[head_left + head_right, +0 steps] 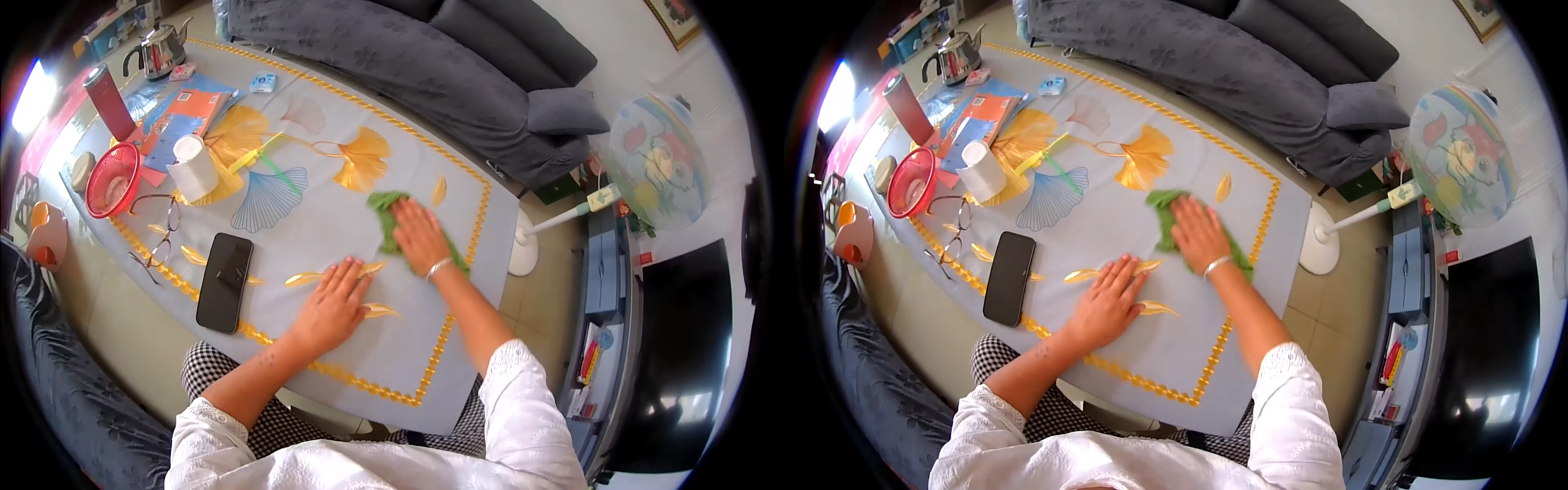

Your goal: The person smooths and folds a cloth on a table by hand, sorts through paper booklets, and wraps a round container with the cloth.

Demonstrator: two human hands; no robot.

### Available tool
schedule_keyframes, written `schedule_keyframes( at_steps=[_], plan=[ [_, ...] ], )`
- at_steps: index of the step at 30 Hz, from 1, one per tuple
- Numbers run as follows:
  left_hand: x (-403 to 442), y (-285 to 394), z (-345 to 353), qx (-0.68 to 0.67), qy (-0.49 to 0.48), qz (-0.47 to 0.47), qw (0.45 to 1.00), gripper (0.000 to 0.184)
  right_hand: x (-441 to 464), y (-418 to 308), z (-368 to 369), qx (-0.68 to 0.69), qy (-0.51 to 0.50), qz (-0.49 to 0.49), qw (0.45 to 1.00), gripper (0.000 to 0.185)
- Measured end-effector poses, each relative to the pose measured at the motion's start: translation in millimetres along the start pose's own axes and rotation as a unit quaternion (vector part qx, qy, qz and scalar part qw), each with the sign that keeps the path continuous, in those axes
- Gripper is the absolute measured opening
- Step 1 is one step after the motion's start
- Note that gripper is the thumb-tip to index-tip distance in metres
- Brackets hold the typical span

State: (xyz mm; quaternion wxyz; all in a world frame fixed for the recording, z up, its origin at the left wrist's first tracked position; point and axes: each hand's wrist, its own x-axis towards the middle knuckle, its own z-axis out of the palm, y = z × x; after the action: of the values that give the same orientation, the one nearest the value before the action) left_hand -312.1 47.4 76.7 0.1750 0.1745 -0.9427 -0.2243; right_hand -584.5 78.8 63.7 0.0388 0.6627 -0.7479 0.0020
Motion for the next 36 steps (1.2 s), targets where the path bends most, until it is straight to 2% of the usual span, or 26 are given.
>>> schedule_keyframes(
  at_steps=[3,6,10,12,14,15,17,18,19,20,22,25,28,29,31,32,34,35,36],
  plan=[
    [0,-1,2,0.014,-0.038,0.016,0.999,0.057,69,43,17,-0.009,-0.007,0.096,0.995,0.058],
    [-1,-4,1,0.040,-0.050,0.023,0.998,0.057,127,48,13,0.034,-0.019,0.212,0.976,0.060],
    [-3,-3,3,0.035,-0.040,0.033,0.998,0.057,142,18,23,-0.022,0.009,0.185,0.982,0.058],
    [-2,-3,6,0.035,-0.032,0.033,0.998,0.058,124,-13,23,-0.008,0.024,0.040,0.999,0.056],
    [-2,-4,6,0.006,0.014,0.039,0.999,0.048,100,-49,17,-0.036,0.050,-0.062,0.996,0.056],
    [-3,-8,4,0.008,0.017,0.037,0.999,0.048,86,-65,11,-0.015,0.038,-0.098,0.994,0.057],
    [-5,-20,-7,-0.103,0.051,0.005,0.993,0.032,56,-90,-4,0.008,0.031,-0.139,0.990,0.058],
    [-2,-21,-21,-0.097,0.053,0.002,0.994,0.032,41,-100,-10,-0.009,0.009,-0.183,0.983,0.057],
    [0,-21,-40,-0.068,0.137,-0.008,0.988,0.027,25,-111,-14,-0.026,-0.014,-0.226,0.974,0.056],
    [0,-22,-52,-0.039,0.220,-0.016,0.975,0.022,7,-121,-18,-0.023,-0.010,-0.229,0.973,0.056],
    [-12,-29,-46,-0.027,0.189,-0.040,0.981,0.026,-28,-136,-23,0.076,-0.095,-0.275,0.954,0.051],
    [-28,-34,-30,-0.005,0.110,-0.065,0.992,0.031,-58,-148,-23,0.082,-0.113,-0.286,0.948,0.047],
    [-29,-43,-37,-0.006,0.150,-0.084,0.985,0.035,-38,-137,-15,0.058,-0.079,-0.291,0.952,0.050],
    [-29,-49,-46,0.005,0.149,-0.100,0.984,0.038,-25,-134,-9,0.046,-0.033,-0.267,0.962,0.052],
    [-29,-65,-62,0.049,0.169,-0.137,0.975,0.047,14,-121,-14,0.040,-0.066,-0.206,0.975,0.054],
    [-30,-69,-72,0.080,0.175,-0.174,0.966,0.052,32,-110,-6,-0.009,-0.019,-0.205,0.979,0.054],
    [-33,-79,-87,0.119,0.160,-0.244,0.949,0.067,69,-92,5,0.005,0.024,-0.152,0.988,0.053],
    [-36,-82,-90,0.119,0.155,-0.245,0.950,0.067,89,-85,11,0.018,0.028,-0.112,0.993,0.053],
    [-39,-85,-94,0.137,0.140,-0.280,0.940,0.075,106,-84,11,0.021,0.027,-0.110,0.993,0.053]
  ],
)
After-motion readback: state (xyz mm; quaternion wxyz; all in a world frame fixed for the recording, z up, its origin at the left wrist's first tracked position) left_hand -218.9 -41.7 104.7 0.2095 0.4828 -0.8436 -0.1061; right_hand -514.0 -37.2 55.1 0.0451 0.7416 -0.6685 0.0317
